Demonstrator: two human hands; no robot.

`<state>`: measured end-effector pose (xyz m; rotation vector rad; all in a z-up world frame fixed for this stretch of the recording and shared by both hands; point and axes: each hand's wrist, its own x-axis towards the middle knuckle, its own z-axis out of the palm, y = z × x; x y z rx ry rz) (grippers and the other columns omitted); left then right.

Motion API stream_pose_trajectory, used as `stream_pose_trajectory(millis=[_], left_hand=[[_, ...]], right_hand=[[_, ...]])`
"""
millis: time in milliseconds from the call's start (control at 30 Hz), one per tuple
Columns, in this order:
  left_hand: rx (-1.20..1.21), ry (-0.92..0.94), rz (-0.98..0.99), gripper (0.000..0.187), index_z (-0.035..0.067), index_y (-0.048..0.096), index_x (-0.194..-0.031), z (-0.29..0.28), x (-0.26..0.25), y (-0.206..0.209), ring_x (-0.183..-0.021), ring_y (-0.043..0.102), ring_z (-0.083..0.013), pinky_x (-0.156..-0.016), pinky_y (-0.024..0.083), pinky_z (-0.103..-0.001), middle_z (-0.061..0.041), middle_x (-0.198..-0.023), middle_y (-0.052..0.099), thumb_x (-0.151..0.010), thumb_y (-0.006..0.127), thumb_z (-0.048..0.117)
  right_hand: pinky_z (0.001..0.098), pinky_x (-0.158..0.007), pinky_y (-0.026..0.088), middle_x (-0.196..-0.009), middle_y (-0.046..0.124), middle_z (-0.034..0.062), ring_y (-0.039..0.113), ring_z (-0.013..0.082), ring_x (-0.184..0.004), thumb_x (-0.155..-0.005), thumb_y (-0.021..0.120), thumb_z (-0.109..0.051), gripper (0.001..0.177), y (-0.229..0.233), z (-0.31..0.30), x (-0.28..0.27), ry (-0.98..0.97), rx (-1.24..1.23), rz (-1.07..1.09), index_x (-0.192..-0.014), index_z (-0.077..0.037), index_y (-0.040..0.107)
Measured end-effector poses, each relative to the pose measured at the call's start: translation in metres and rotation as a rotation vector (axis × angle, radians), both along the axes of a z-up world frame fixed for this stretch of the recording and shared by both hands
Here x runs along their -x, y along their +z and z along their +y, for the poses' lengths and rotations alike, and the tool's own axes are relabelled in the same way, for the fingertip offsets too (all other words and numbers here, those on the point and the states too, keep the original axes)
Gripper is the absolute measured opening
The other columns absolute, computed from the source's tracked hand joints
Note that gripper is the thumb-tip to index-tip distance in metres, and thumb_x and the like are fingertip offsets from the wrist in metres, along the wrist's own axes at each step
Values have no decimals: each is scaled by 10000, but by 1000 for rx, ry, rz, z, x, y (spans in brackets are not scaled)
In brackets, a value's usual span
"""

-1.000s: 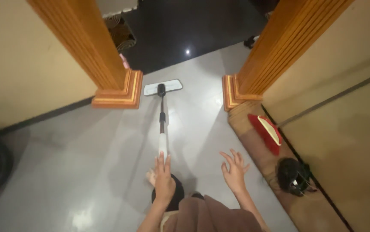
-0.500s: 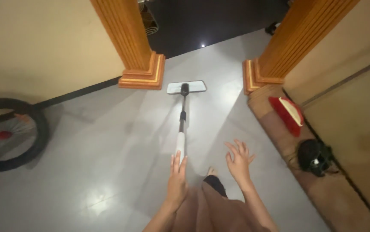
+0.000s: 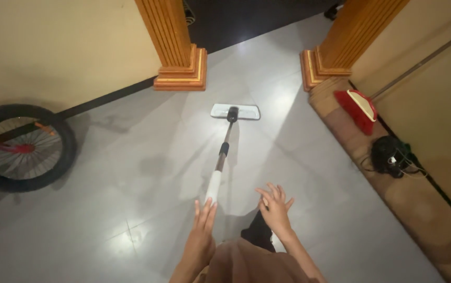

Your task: The person cleans the floor by hand using a flat mop, moving the mop head across different areas of the tiled floor between wooden pillars and furniture.

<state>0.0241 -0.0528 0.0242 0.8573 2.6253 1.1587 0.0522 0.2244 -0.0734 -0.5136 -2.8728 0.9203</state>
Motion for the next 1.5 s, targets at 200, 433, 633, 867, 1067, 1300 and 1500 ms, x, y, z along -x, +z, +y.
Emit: stream_pose_trajectory(millis=[200,433,633,867,1067,1300,1500], left_hand=[[-52,3,3,891,-9,366,-1509,-2,12,29,-1502,258,-466,-1132,403,-465,-193,-1614,336,-643,451,-197],[-114,-42,-25,939,56,353,-1531,36,86,26,-1499,270,-415,-1126,378,-447,-191,-1609,324,-636,491,-193],[-52,29,45,953,112,387,-1535,95,181,-23,-1509,270,-398,-1221,262,-475,-173,-1631,310,-644,501,-206],[-88,68,61,976,107,364,-1542,193,295,-41,-1530,237,-391,-1240,192,-509,-200,-1620,295,-619,504,-178],[-133,95,40,961,116,358,-1535,266,373,-44,-1525,215,-375,-1223,156,-538,-192,-1633,282,-630,546,-146],[-149,209,59,946,136,380,-1558,317,453,-48,-1533,284,-368,-1264,192,-476,-184,-1644,317,-669,546,-144],[-210,250,48,948,132,364,-1556,361,507,-45,-1513,285,-404,-1226,277,-428,-188,-1639,300,-659,526,-130]], right_hand=[[804,-1101,63,-1545,426,26,270,370,-1496,-902,635,-223,382,18,10,2,-52,-115,-13,-1271,-317,665],[823,-1079,80,-1571,376,83,278,372,-1477,-890,644,-209,580,30,35,24,-150,-103,84,-1448,-297,513],[806,-1101,64,-1586,370,51,280,348,-1494,-881,657,-237,558,32,93,61,-273,-136,-13,-1413,-352,533],[809,-1105,29,-1594,360,65,262,383,-1494,-898,651,-241,522,46,180,111,-315,-159,-9,-1397,-357,552],[810,-1100,25,-1584,379,69,260,391,-1498,-908,642,-230,473,49,245,154,-307,-179,7,-1362,-351,588],[806,-1107,34,-1559,407,64,279,395,-1482,-884,656,-241,457,33,285,199,-291,-192,7,-1328,-343,615],[814,-1084,39,-1560,404,53,270,387,-1489,-885,656,-239,444,29,332,255,-305,-155,-39,-1312,-356,625]])
